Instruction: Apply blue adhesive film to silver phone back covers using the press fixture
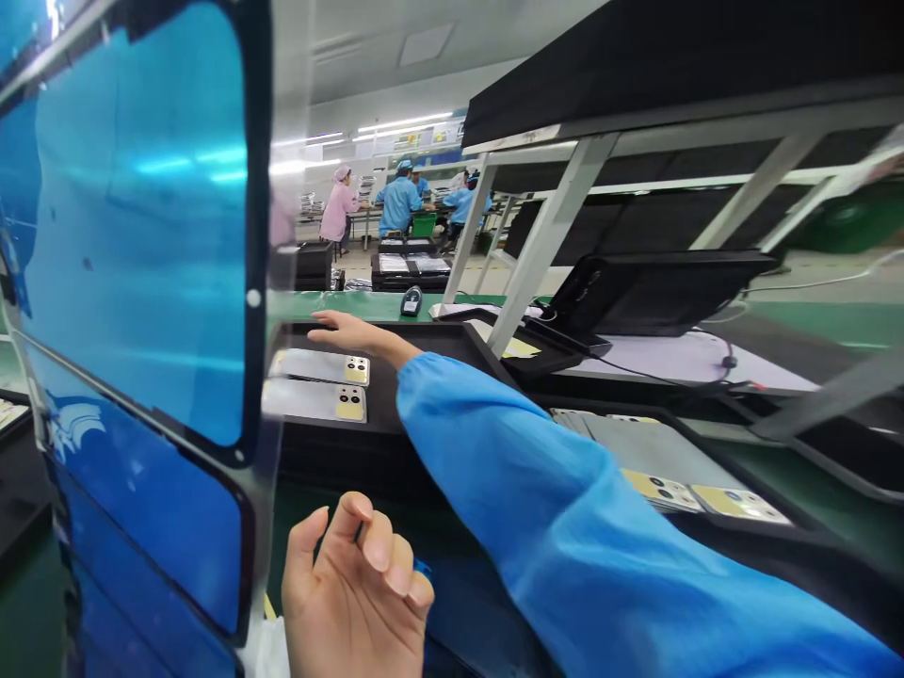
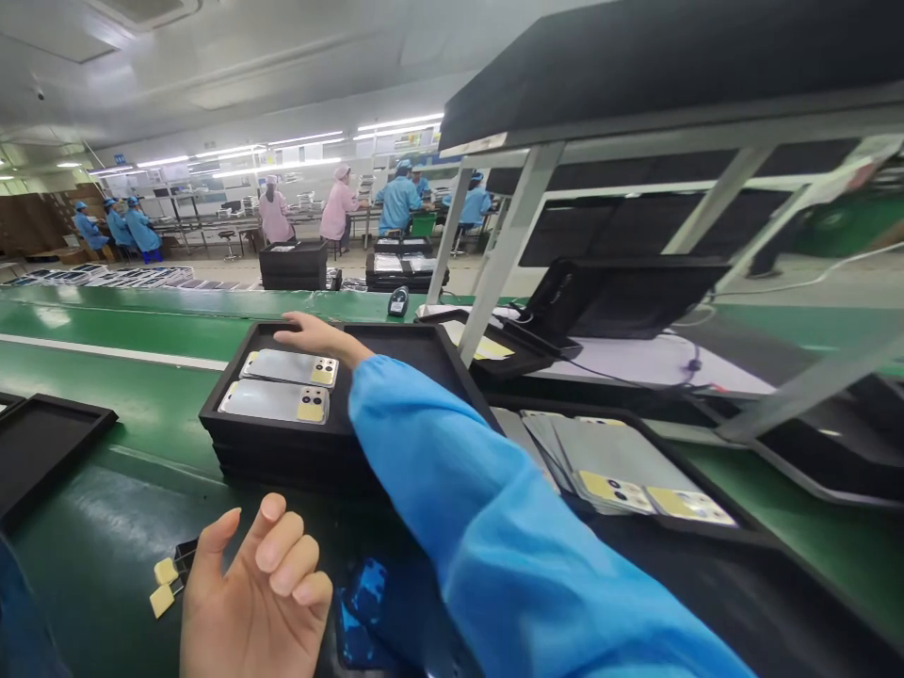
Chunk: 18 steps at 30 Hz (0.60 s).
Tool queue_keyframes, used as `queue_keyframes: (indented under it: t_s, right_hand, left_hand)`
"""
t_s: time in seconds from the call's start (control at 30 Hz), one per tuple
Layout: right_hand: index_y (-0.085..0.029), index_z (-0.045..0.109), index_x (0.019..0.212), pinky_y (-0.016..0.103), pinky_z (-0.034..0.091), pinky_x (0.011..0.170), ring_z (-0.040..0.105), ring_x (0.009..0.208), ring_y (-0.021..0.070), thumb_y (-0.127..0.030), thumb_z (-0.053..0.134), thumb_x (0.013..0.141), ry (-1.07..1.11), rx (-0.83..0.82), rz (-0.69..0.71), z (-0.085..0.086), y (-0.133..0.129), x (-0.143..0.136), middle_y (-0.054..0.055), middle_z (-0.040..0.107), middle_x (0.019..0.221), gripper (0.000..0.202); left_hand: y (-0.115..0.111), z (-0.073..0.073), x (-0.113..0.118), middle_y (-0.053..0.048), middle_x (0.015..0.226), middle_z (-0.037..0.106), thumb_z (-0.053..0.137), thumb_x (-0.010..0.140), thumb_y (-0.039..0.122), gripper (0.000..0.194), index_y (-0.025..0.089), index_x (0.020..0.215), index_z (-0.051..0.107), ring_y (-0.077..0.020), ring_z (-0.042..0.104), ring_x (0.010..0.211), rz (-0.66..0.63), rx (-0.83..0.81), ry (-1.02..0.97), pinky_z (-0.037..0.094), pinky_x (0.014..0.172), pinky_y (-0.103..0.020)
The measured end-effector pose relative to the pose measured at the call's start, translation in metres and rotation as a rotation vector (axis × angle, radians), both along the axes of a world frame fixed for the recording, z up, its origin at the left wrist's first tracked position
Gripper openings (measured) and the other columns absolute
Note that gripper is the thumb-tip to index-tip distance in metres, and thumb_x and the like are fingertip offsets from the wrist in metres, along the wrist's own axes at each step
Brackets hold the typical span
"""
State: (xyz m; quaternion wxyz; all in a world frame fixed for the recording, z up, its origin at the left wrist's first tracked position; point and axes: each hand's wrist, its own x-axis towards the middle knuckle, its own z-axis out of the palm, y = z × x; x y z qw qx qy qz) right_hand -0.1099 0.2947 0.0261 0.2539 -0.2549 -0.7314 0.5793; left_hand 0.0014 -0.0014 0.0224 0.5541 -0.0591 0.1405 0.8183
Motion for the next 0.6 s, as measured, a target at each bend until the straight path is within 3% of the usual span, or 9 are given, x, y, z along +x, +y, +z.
queue_keyframes:
  t_s: [0.13,0.23,0.43,0.6]
  right_hand:
    - [-0.02,0.059,0.131,0.049,0.056,0.095,0.064,0.115,0.0267,-0.036,0.064,0.099,-0.034,-0.119,-0.159,-0.022,-0.005,0.057,0.011,0.061,0.136,0.037]
    - [-0.018,0.059,0.131,0.048,0.057,0.093,0.066,0.112,0.0258,-0.037,0.063,0.099,-0.047,-0.225,-0.202,-0.033,-0.016,0.075,0.01,0.062,0.133,0.037]
    - [-0.018,0.06,0.129,0.046,0.059,0.091,0.067,0.108,0.0246,-0.037,0.064,0.099,-0.016,-0.32,-0.164,-0.028,-0.034,0.039,0.01,0.064,0.129,0.035]
    - [-0.018,0.06,0.13,0.047,0.058,0.091,0.067,0.109,0.0251,-0.036,0.064,0.099,-0.025,-0.261,-0.112,-0.028,-0.04,0.015,0.01,0.064,0.13,0.036]
  left_hand:
    - [-0.002,0.003,0.003,0.004,0.059,0.049,0.06,0.091,0.022,0.016,0.016,0.076,0.064,-0.0096,0.051,0.053,-0.027,-0.002,-0.007,0.045,0.056,-0.02]
    - [-0.004,0.005,0.003,0.003,0.059,0.049,0.056,0.093,0.02,0.019,0.016,0.076,0.062,-0.0096,0.052,0.053,-0.015,-0.007,-0.019,0.047,0.055,-0.02]
    - [0.001,0.006,-0.003,0.002,0.056,0.049,0.047,0.093,0.021,0.027,0.016,0.071,0.061,-0.01,0.052,0.049,-0.007,-0.051,-0.035,0.048,0.05,-0.021]
    - [0.006,0.007,0.002,0.004,0.052,0.045,0.051,0.087,0.02,0.022,0.016,0.066,0.059,-0.0094,0.048,0.044,0.012,-0.137,-0.03,0.045,0.045,-0.02]
